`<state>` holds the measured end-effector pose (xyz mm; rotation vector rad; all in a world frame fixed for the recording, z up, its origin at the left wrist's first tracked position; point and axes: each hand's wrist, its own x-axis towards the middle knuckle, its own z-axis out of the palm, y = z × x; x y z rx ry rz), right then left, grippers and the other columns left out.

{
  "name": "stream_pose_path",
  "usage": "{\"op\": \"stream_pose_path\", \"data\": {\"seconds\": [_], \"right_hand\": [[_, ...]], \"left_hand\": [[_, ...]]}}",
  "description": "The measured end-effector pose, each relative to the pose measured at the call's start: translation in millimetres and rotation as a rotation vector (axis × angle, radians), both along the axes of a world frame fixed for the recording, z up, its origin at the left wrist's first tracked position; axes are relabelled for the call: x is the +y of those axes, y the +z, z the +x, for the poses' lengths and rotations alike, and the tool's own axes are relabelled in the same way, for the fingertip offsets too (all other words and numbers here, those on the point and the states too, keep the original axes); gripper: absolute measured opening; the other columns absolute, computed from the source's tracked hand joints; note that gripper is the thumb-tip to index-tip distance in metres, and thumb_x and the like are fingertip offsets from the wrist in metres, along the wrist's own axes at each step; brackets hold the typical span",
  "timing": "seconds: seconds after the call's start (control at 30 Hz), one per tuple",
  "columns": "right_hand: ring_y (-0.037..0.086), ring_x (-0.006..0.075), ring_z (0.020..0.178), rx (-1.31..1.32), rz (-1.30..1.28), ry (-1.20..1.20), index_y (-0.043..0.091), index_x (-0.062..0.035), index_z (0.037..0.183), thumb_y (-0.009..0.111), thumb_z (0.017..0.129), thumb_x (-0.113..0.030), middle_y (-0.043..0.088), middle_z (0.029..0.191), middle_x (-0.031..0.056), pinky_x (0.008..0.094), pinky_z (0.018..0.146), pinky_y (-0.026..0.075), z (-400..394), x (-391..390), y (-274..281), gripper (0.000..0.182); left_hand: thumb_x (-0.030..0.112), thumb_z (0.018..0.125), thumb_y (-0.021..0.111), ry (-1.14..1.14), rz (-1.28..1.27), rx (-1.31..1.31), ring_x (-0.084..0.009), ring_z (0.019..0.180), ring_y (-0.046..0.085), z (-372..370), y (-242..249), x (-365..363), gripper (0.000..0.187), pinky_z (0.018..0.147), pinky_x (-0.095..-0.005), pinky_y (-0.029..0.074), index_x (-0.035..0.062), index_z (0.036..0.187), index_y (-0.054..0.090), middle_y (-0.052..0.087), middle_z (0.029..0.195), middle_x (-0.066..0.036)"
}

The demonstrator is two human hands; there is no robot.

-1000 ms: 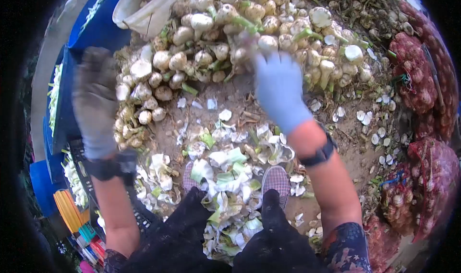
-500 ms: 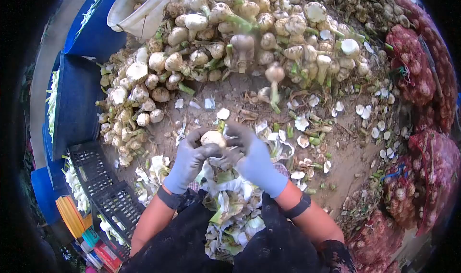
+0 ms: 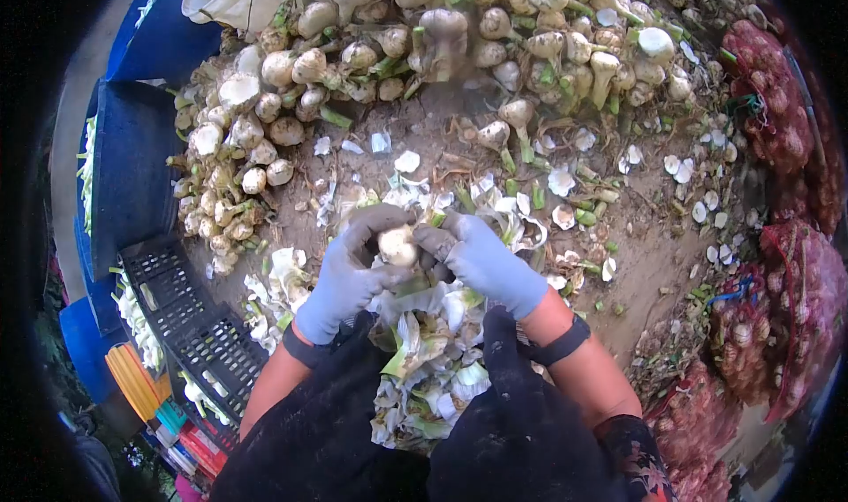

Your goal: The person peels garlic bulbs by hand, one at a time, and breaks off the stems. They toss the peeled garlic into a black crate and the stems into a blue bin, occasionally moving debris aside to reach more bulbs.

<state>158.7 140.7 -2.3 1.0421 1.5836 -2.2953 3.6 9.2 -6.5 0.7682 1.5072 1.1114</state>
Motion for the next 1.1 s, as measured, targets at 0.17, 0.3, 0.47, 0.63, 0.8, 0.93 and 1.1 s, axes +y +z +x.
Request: {"op": "stream_pose_path", "data": {"seconds": [0.17,0.3,0.47,0.63,0.8,0.93,1.1], "right_hand": [[0.055,0.0085,0.057,-0.008,-0.081,-0.151,0.058,0.0039,0.097,0.056,0.091,-0.022,0.06,0.07,0.0033,0.023,0.052,0.045,-1,-6,-4,0.026],[0.059,0.0145,0.056,-0.053,-0.011,-0.242,0.062,-0.0026,0.096,0.057,0.088,-0.017,0.061,0.068,0.0028,0.029,0.051,0.046,-7,-10,-10,0.017],[0.059,0.0395,0.063,0.055,0.935,-0.08,0.065,-0.0106,0.099,0.062,0.075,-0.007,0.064,0.076,0.0113,0.0414,0.058,0.048,-11,-19,-24,0.024],[0.064,0.0184,0.068,0.168,0.1,-0.334,0.063,-0.0018,0.102,0.063,0.083,-0.01,0.066,0.086,0.0075,0.0335,0.059,0.051,-15,-20,-16,0.021],[0.059,0.0093,0.067,0.037,-0.017,-0.245,0.063,0.0015,0.105,0.059,0.085,-0.01,0.064,0.081,0.0026,0.0262,0.06,0.048,-23,-11,6,0.024],[0.06,0.0106,0.074,0.058,-0.04,-0.111,0.062,-0.0003,0.105,0.057,0.085,-0.007,0.064,0.09,0.006,0.0265,0.067,0.048,-17,-28,-8,0.022],[0.061,0.0332,0.082,0.186,0.629,0.057,0.06,-0.0017,0.107,0.055,0.078,-0.001,0.063,0.093,0.0166,0.0413,0.071,0.048,-11,-24,-19,0.03]], "left_hand": [[0.0,0.065,0.078,0.046,0.055,-0.118,-0.0162,0.11,0.054,-6,-4,3,0.067,0.096,-0.0305,0.044,0.0025,0.125,0.049,0.054,0.117,-0.005],[0.006,0.072,0.073,0.124,-0.021,-0.281,-0.0175,0.103,0.058,-1,5,3,0.061,0.091,-0.0303,0.048,0.0021,0.128,0.047,0.058,0.113,-0.007],[0.016,0.09,0.054,0.358,0.026,-0.937,-0.0183,0.081,0.062,-6,4,4,0.048,0.065,-0.026,0.049,0.0039,0.134,0.039,0.057,0.114,-0.009],[0.023,0.091,0.057,0.272,0.08,-0.715,-0.0162,0.081,0.061,-3,6,7,0.051,0.063,-0.0243,0.049,0.0044,0.135,0.038,0.057,0.112,-0.01],[0.03,0.091,0.058,0.335,-0.05,-0.328,-0.0141,0.095,0.058,-3,-5,3,0.058,0.077,-0.0271,0.05,0.0006,0.137,0.037,0.055,0.114,-0.009],[0.03,0.085,0.062,0.045,0.013,0.543,-0.0272,0.097,0.06,-22,-4,6,0.039,0.084,-0.0347,0.048,0.0056,0.115,0.058,0.059,0.111,-0.015],[0.015,0.086,0.061,-0.003,-0.293,0.202,-0.0198,0.09,0.062,-24,6,10,0.024,0.085,-0.0305,0.049,0.0016,0.105,0.061,0.063,0.098,-0.008]]}}
